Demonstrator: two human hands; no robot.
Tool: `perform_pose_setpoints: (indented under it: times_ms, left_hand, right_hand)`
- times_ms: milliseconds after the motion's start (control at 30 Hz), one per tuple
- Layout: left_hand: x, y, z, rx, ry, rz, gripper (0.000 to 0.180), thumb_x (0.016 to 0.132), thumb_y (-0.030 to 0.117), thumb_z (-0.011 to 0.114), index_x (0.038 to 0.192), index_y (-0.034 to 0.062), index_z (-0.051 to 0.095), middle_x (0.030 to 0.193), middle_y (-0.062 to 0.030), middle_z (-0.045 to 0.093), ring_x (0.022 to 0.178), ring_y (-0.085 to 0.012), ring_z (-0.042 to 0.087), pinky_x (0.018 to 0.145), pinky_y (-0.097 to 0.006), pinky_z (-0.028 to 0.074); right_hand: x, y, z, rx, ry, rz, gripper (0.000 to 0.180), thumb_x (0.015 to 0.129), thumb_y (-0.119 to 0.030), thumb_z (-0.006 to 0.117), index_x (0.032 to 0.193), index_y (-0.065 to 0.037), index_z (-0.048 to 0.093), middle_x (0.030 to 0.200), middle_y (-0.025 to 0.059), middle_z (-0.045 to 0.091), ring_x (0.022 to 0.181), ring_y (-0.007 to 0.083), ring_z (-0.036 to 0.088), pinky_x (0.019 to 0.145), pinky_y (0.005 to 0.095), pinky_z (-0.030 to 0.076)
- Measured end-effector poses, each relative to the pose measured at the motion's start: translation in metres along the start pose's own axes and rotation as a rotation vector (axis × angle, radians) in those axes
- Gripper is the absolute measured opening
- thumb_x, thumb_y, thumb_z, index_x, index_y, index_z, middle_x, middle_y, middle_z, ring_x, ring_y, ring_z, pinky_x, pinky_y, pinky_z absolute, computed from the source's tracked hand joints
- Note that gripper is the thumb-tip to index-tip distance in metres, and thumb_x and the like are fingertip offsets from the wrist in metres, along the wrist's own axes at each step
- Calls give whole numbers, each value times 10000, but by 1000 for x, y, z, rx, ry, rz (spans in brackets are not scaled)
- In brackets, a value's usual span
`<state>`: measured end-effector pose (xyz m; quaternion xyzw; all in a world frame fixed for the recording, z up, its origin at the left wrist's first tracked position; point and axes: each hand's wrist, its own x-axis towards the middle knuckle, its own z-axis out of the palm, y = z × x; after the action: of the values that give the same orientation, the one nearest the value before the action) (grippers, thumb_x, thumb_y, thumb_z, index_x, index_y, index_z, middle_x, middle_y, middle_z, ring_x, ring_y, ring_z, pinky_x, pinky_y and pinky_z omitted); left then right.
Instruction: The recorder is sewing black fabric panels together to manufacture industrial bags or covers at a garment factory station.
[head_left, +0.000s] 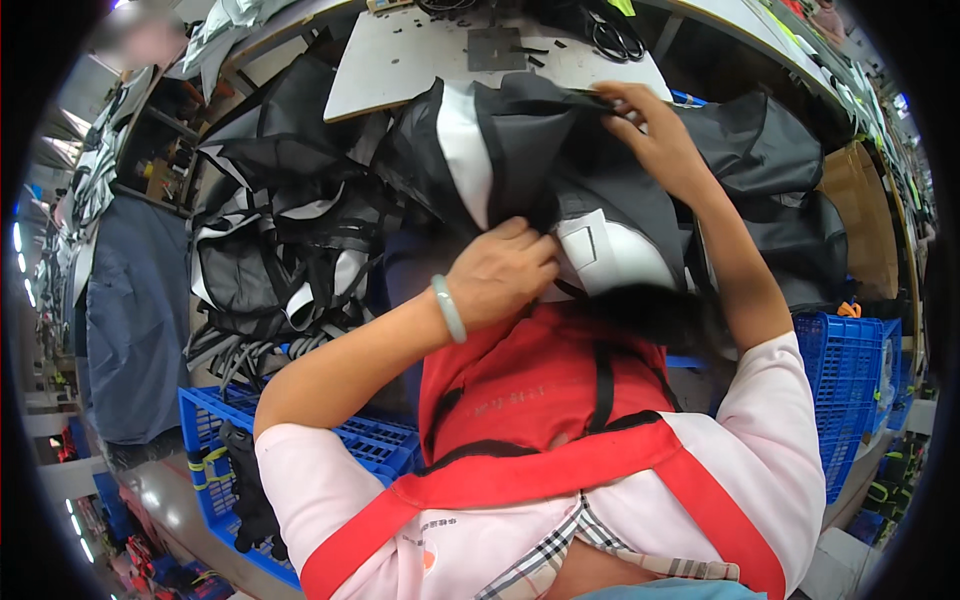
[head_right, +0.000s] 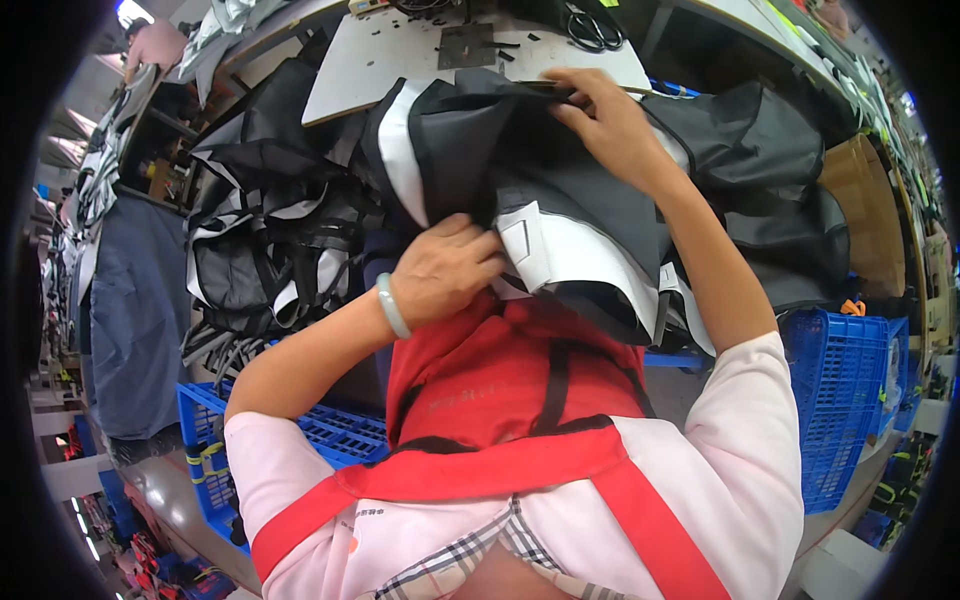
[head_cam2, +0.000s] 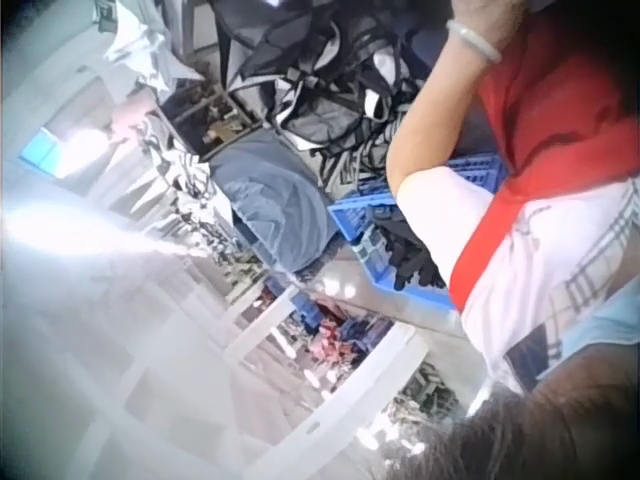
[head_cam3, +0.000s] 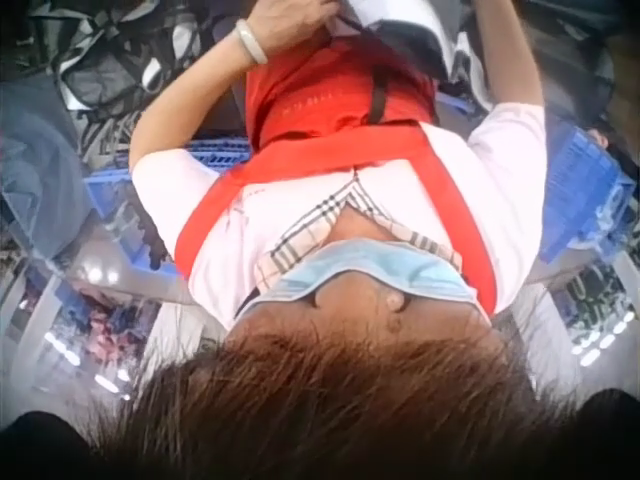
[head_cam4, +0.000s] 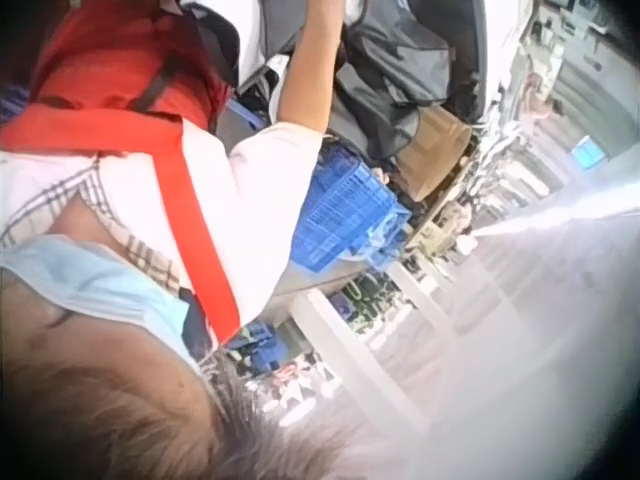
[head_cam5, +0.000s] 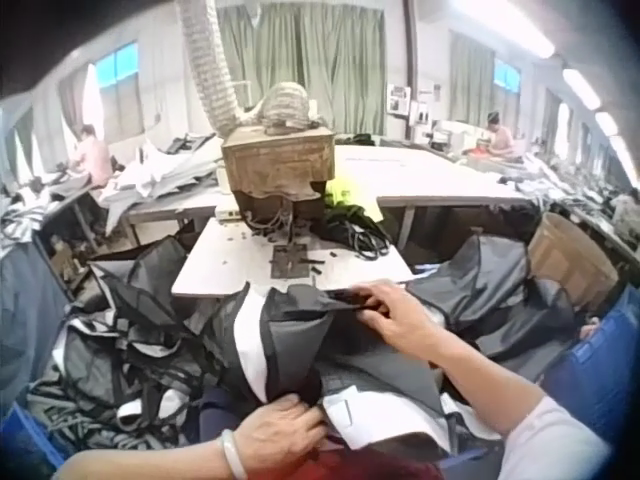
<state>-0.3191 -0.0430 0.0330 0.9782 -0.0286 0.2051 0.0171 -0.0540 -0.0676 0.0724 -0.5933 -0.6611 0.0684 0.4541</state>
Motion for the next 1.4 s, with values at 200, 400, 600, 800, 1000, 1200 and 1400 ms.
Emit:
perform_pose_setpoints:
  times_ms: [200,400,600,800,1000,1200,1400]
  left_hand:
    - [-20,1,-41,4,14,-217,107,686,71,646,791,95,643,799,-45,581,699,-229,581,696,-349,435]
    - [-13,0,-57,-24,114,-372,58,758,96,705,769,66,656,749,-73,569,613,-297,561,543,-379,442]
    - [-12,3,-84,19,302,-516,40,770,63,706,790,42,678,725,-85,585,637,-292,595,566,-360,462]
    - [-30,10,-102,23,386,-565,87,759,-30,704,829,4,666,731,-107,594,623,-267,600,565,-327,462]
    - [-31,12,-116,26,282,-523,65,774,-13,693,826,-11,656,753,-121,600,651,-295,598,578,-331,465]
    - [-32,18,-123,9,254,-450,136,776,127,726,891,77,675,801,-66,600,653,-274,571,577,-333,449]
    - [-28,-13,-106,161,-69,-455,457,792,123,658,1244,157,597,1238,-55,570,1165,-255,508,925,-426,285]
  right_hand:
    - [-107,-125,-42,-355,-835,-377,200,755,-112,644,950,-71,656,725,92,620,674,210,612,604,380,507]
    - [-156,-46,61,-346,-385,-344,407,798,-137,611,1201,-80,612,1157,93,628,1030,288,613,816,383,515]
    - [-140,-78,46,-177,-265,-132,381,832,-84,575,1211,-77,603,1316,141,549,1157,288,570,925,367,505]
    - [-173,-47,101,-422,-381,-346,254,863,-167,634,1101,-87,669,1042,118,674,906,279,665,750,405,542]
    - [-114,-23,99,-211,332,-89,441,746,-200,793,1109,-13,628,1121,212,594,1056,420,548,915,479,445]
    - [-48,-33,93,28,178,-321,323,717,-9,677,1034,-56,643,976,147,639,904,359,611,792,423,505]
    - [-77,-64,103,218,-502,-446,73,810,-39,613,881,-46,597,838,154,604,819,359,611,694,417,500]
